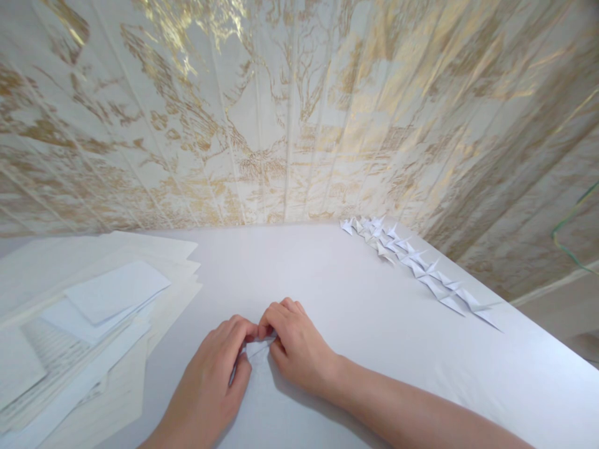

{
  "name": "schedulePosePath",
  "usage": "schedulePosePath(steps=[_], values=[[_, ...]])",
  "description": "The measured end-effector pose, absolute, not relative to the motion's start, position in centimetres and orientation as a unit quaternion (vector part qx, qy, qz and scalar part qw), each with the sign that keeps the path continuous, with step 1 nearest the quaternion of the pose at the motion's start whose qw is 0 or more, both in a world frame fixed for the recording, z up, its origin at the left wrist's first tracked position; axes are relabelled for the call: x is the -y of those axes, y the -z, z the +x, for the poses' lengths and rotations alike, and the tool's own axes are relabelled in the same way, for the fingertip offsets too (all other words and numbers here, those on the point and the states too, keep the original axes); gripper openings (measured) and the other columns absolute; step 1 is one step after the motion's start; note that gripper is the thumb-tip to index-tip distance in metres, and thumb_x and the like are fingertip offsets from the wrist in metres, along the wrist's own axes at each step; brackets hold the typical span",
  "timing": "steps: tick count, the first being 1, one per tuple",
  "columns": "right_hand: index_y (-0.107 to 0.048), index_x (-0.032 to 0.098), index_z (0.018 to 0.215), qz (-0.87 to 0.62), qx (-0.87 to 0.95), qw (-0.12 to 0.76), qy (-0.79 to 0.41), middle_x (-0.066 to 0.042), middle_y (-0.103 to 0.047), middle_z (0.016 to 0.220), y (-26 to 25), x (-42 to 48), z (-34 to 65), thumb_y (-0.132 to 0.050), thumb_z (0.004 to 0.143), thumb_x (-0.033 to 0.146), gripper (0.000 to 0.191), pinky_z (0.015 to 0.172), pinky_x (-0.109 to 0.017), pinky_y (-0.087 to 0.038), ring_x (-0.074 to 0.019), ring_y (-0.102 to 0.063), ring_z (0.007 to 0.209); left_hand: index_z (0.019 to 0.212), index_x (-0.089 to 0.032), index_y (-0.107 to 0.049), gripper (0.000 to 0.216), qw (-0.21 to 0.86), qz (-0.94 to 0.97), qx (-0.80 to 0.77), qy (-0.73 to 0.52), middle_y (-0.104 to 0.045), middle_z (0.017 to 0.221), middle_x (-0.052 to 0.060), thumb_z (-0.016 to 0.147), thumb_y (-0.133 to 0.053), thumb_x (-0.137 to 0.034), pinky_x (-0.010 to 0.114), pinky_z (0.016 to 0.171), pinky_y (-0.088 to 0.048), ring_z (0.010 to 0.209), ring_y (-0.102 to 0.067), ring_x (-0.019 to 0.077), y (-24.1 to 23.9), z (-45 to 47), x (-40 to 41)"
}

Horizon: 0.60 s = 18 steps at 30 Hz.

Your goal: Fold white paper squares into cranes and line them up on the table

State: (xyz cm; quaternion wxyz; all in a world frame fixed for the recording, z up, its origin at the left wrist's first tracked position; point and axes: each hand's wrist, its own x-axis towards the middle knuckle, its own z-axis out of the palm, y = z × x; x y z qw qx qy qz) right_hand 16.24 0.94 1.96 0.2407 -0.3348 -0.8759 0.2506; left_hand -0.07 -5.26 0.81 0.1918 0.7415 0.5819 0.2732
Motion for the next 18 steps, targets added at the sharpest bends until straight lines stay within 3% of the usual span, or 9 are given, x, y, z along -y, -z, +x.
schedulePosePath(steps=[18], values=[[-0.051,0.019,0.080,-0.308,0.880,0.247,-0.262,-0.003,-0.061,0.086,-1.78,-1.08,16.56,-0.043,0.061,-0.004,0.030,0.077,-0.032,-0.035,-0.0207,-0.048,0.086,0.097,-0.024,-0.045,0.024,0.197,0.751,-0.571,-0.267,-0.053,0.094,0.002,0.085,-0.032,-0.008,0.041,0.079,-0.042,0.089,-0.052,0.0231,-1.25,0.01,5.24]])
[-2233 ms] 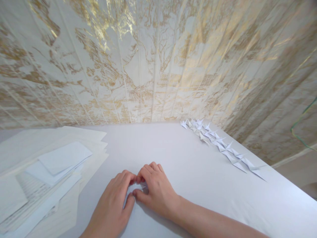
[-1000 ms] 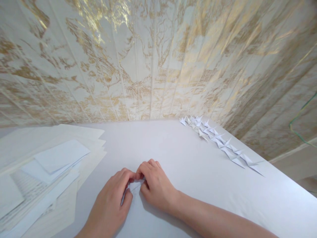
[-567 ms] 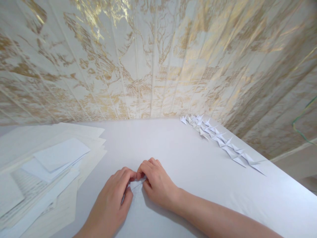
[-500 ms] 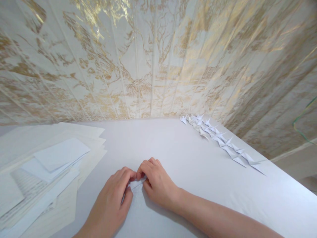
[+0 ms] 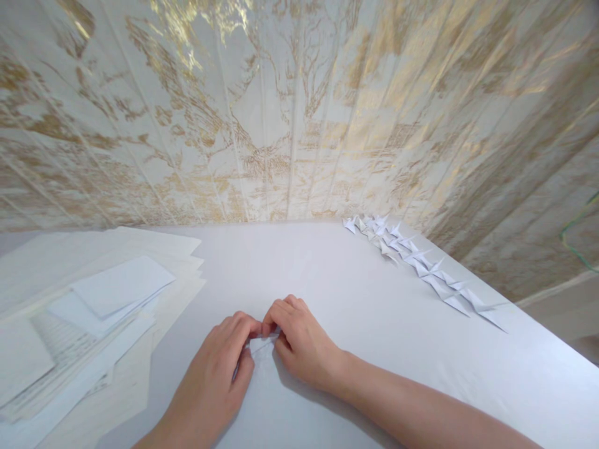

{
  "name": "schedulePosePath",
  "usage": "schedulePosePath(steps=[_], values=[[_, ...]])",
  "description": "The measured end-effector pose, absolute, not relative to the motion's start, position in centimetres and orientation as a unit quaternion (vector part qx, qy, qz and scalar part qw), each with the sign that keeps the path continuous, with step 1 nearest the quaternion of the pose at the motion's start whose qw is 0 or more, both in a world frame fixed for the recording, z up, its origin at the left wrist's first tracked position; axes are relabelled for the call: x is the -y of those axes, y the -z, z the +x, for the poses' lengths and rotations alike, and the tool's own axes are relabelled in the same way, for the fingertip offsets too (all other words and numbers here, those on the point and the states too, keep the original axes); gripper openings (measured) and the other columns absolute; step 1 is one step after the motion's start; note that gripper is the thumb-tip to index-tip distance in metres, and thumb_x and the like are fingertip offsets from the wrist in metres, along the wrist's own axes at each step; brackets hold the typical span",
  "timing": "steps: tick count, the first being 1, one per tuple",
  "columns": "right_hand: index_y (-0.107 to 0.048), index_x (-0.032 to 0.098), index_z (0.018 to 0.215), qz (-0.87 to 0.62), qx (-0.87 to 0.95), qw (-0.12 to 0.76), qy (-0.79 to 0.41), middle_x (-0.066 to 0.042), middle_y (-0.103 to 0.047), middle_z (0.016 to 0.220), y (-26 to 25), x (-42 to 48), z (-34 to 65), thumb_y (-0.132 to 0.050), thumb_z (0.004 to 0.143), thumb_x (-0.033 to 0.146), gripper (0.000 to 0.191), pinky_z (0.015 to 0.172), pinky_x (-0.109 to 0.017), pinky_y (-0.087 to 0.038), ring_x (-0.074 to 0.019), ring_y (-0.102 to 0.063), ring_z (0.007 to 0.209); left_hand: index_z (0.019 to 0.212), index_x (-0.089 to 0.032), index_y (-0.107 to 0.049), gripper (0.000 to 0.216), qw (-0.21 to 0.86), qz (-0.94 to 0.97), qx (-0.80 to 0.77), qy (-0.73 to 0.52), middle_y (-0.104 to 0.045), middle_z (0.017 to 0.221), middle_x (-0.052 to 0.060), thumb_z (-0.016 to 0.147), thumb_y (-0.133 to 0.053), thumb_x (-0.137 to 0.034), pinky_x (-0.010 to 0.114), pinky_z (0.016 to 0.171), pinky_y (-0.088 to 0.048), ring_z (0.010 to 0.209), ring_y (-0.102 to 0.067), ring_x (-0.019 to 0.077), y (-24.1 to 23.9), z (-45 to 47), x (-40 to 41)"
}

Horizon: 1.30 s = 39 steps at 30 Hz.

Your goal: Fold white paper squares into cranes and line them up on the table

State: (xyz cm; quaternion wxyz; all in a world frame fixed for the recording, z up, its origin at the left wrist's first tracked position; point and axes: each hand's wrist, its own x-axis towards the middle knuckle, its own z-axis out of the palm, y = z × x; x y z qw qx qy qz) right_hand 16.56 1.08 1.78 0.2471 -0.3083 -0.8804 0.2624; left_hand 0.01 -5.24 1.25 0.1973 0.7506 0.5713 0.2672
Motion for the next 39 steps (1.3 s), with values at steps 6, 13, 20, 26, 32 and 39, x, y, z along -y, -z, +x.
schedulePosePath(steps=[6,13,20,26,32,39], values=[[-0.050,0.019,0.080,-0.301,0.882,0.251,-0.260,-0.003,-0.062,0.086,-1.73,-1.14,16.63,-0.043,0.061,-0.004,0.031,0.078,-0.032,-0.036,-0.0209,-0.048,0.086,0.094,-0.024,-0.045,0.023,0.200,0.752,-0.569,-0.267,-0.052,0.092,0.003,0.085,-0.030,-0.009,0.041,0.077,-0.042,0.086,-0.052,0.0233,-1.51,0.07,5.31],[-0.050,0.020,0.079,-0.301,0.883,0.251,-0.258,-0.003,-0.061,0.085,-1.79,-1.16,16.62,-0.043,0.060,-0.004,0.031,0.077,-0.032,-0.036,-0.0210,-0.048,0.085,0.095,-0.024,-0.045,0.024,0.198,0.753,-0.568,-0.268,-0.052,0.092,0.002,0.086,-0.030,-0.008,0.042,0.078,-0.042,0.088,-0.051,0.0234,-1.31,-0.12,5.37],[-0.050,0.019,0.079,-0.297,0.884,0.256,-0.255,-0.003,-0.060,0.083,-1.81,-1.26,16.64,-0.043,0.061,-0.005,0.032,0.077,-0.032,-0.037,-0.0208,-0.048,0.084,0.096,-0.025,-0.045,0.025,0.198,0.756,-0.562,-0.271,-0.052,0.094,0.001,0.085,-0.031,-0.007,0.042,0.080,-0.041,0.090,-0.050,0.0229,-1.09,-0.10,5.15],[-0.051,0.019,0.080,-0.296,0.885,0.254,-0.254,-0.003,-0.061,0.084,-1.79,-1.20,16.61,-0.043,0.060,-0.005,0.032,0.077,-0.032,-0.037,-0.0207,-0.048,0.084,0.096,-0.025,-0.045,0.025,0.193,0.756,-0.564,-0.270,-0.052,0.093,0.001,0.086,-0.031,-0.007,0.041,0.078,-0.041,0.088,-0.050,0.0225,-1.19,-0.18,5.34],[-0.052,0.019,0.080,-0.294,0.887,0.254,-0.250,-0.003,-0.061,0.085,-1.68,-1.30,16.67,-0.043,0.061,-0.005,0.032,0.077,-0.032,-0.037,-0.0205,-0.048,0.084,0.096,-0.025,-0.045,0.021,0.196,0.757,-0.561,-0.273,-0.053,0.094,0.002,0.089,-0.032,-0.011,0.042,0.079,-0.042,0.089,-0.051,0.0228,-1.29,-0.08,5.29],[-0.052,0.019,0.079,-0.298,0.883,0.257,-0.255,-0.002,-0.061,0.083,-1.81,-1.28,16.48,-0.045,0.068,-0.003,0.025,0.078,-0.031,-0.037,-0.0191,-0.048,0.084,0.093,-0.024,-0.048,0.014,0.176,0.755,-0.576,-0.260,-0.055,0.091,0.002,0.089,-0.037,-0.016,0.041,0.076,-0.043,0.086,-0.054,0.0244,-1.13,-0.05,5.21]])
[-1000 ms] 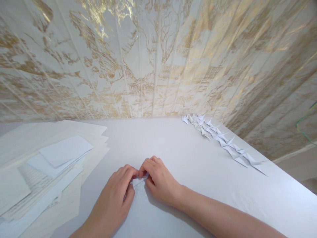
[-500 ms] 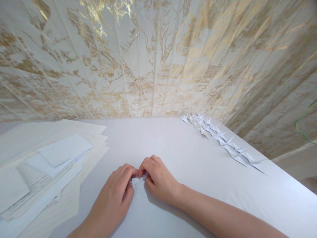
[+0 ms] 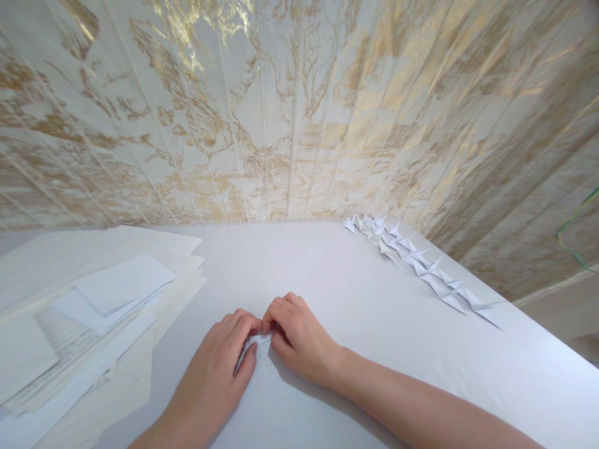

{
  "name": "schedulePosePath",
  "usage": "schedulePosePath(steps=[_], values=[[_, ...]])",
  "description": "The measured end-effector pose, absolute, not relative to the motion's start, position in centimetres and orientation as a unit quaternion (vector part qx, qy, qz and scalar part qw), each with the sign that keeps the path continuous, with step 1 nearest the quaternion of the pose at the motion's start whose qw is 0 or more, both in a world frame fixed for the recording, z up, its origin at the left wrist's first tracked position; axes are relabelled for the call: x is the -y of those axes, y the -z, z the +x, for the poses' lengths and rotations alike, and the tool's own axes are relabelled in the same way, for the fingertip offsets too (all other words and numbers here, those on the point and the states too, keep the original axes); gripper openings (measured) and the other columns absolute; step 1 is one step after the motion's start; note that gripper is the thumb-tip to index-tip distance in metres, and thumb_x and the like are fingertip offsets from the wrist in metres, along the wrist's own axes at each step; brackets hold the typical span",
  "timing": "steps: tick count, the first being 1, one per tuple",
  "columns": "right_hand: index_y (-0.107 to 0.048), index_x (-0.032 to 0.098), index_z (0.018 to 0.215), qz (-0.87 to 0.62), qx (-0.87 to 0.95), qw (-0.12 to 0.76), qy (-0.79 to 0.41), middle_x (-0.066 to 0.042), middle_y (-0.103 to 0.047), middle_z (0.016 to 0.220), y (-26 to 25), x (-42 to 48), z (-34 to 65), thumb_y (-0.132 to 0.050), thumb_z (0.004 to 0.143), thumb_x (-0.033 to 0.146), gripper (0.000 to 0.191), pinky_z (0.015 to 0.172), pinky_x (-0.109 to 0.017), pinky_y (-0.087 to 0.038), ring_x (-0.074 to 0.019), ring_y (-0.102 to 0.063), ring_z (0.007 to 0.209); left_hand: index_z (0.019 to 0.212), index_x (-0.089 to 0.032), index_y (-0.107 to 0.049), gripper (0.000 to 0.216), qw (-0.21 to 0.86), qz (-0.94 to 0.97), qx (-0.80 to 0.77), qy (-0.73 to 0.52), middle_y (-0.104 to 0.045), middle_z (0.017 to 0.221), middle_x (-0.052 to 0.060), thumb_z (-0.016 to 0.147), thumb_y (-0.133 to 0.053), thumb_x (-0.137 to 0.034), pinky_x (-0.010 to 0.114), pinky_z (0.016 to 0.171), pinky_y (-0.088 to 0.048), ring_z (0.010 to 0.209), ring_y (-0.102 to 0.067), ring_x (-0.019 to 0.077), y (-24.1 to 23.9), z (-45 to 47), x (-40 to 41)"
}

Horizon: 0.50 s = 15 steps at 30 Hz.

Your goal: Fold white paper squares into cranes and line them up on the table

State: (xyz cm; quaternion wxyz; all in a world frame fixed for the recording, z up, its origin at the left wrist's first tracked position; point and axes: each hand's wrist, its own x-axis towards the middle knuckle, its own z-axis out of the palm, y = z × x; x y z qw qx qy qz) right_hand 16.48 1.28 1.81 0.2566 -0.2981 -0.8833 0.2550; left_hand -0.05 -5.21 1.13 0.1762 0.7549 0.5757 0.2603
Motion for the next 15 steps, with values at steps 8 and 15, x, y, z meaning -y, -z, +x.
schedulePosePath(steps=[8,15], values=[[-0.052,0.019,0.082,-0.331,0.880,0.244,-0.239,-0.002,-0.059,0.083,-1.85,-0.90,16.21,-0.051,0.070,0.002,0.021,0.077,-0.032,-0.035,-0.0199,-0.048,0.084,0.093,-0.025,-0.047,0.016,0.177,0.747,-0.584,-0.264,-0.056,0.093,0.003,0.086,-0.038,-0.013,0.041,0.078,-0.044,0.088,-0.054,0.0244,-1.11,0.07,5.12],[-0.050,0.019,0.081,-0.335,0.875,0.238,-0.256,-0.001,-0.059,0.083,-2.26,-0.85,16.15,-0.051,0.071,0.002,0.020,0.078,-0.032,-0.035,-0.0196,-0.049,0.085,0.095,-0.023,-0.047,0.026,0.197,0.742,-0.581,-0.271,-0.055,0.094,0.004,0.080,-0.033,-0.007,0.044,0.081,-0.043,0.091,-0.053,0.0246,-1.11,0.10,5.14]])
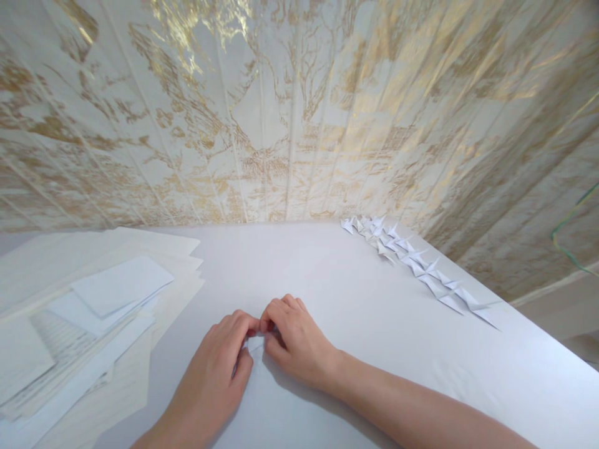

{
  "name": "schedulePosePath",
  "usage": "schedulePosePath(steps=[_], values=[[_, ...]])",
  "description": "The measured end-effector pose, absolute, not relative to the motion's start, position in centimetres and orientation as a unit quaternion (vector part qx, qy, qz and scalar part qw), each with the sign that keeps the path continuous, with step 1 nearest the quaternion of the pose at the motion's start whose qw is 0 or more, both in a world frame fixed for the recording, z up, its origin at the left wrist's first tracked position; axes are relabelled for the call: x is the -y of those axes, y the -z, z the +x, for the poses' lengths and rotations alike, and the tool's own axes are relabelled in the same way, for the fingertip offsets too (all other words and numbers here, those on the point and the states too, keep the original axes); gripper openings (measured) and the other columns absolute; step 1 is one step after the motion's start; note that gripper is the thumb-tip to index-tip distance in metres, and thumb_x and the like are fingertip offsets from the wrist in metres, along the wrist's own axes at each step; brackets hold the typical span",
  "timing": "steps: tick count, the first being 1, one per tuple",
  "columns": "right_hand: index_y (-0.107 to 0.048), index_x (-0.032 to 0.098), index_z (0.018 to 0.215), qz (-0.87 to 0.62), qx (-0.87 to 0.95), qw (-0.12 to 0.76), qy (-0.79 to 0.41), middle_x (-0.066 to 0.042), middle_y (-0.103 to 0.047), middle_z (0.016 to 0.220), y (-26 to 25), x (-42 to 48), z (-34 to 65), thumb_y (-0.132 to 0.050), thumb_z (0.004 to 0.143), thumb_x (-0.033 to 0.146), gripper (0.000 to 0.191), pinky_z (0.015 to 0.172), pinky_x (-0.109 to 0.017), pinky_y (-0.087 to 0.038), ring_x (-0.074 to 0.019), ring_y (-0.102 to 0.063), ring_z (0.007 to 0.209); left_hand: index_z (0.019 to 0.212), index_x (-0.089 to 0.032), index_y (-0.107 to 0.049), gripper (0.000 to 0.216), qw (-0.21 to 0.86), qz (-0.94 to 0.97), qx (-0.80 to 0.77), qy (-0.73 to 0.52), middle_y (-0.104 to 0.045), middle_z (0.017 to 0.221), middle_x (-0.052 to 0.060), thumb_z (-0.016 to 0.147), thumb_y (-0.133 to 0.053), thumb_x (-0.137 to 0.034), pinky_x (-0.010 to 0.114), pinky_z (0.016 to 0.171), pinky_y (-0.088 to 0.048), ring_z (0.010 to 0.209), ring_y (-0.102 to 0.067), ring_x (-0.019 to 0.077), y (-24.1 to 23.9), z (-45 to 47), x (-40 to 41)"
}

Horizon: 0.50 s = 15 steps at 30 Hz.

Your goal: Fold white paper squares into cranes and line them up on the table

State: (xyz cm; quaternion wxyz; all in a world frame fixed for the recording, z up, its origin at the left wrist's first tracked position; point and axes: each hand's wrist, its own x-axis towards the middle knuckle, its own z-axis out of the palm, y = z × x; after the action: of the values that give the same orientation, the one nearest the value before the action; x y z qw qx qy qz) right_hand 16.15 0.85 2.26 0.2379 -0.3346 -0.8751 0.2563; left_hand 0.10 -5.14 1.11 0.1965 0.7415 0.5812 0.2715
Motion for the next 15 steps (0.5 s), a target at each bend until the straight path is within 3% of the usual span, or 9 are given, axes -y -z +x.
schedulePosePath(steps=[4,8,15], values=[[-0.050,0.019,0.081,-0.356,0.872,0.229,-0.245,-0.002,-0.059,0.084,-2.32,-0.53,15.85,-0.062,0.075,0.013,0.015,0.078,-0.034,-0.034,-0.0206,-0.048,0.085,0.095,-0.023,-0.047,0.018,0.209,0.739,-0.582,-0.267,-0.056,0.095,0.004,0.085,-0.036,-0.012,0.045,0.081,-0.042,0.091,-0.053,0.0251,-1.26,0.07,5.15],[-0.049,0.019,0.081,-0.356,0.871,0.232,-0.246,-0.002,-0.060,0.085,-2.16,-0.47,15.90,-0.053,0.072,0.004,0.019,0.078,-0.033,-0.034,-0.0209,-0.048,0.085,0.094,-0.023,-0.047,0.012,0.201,0.739,-0.585,-0.268,-0.056,0.093,0.004,0.088,-0.038,-0.018,0.044,0.077,-0.042,0.087,-0.053,0.0255,-1.06,0.08,5.14],[-0.048,0.021,0.080,-0.325,0.862,0.246,-0.301,-0.002,-0.060,0.085,-2.12,-0.94,16.39,-0.040,0.060,-0.006,0.034,0.079,-0.033,-0.036,-0.0204,-0.050,0.087,0.093,-0.024,-0.047,0.029,0.187,0.738,-0.584,-0.281,-0.055,0.091,0.002,0.075,-0.034,-0.004,0.041,0.078,-0.043,0.087,-0.053,0.0241,-0.89,0.08,5.21]])
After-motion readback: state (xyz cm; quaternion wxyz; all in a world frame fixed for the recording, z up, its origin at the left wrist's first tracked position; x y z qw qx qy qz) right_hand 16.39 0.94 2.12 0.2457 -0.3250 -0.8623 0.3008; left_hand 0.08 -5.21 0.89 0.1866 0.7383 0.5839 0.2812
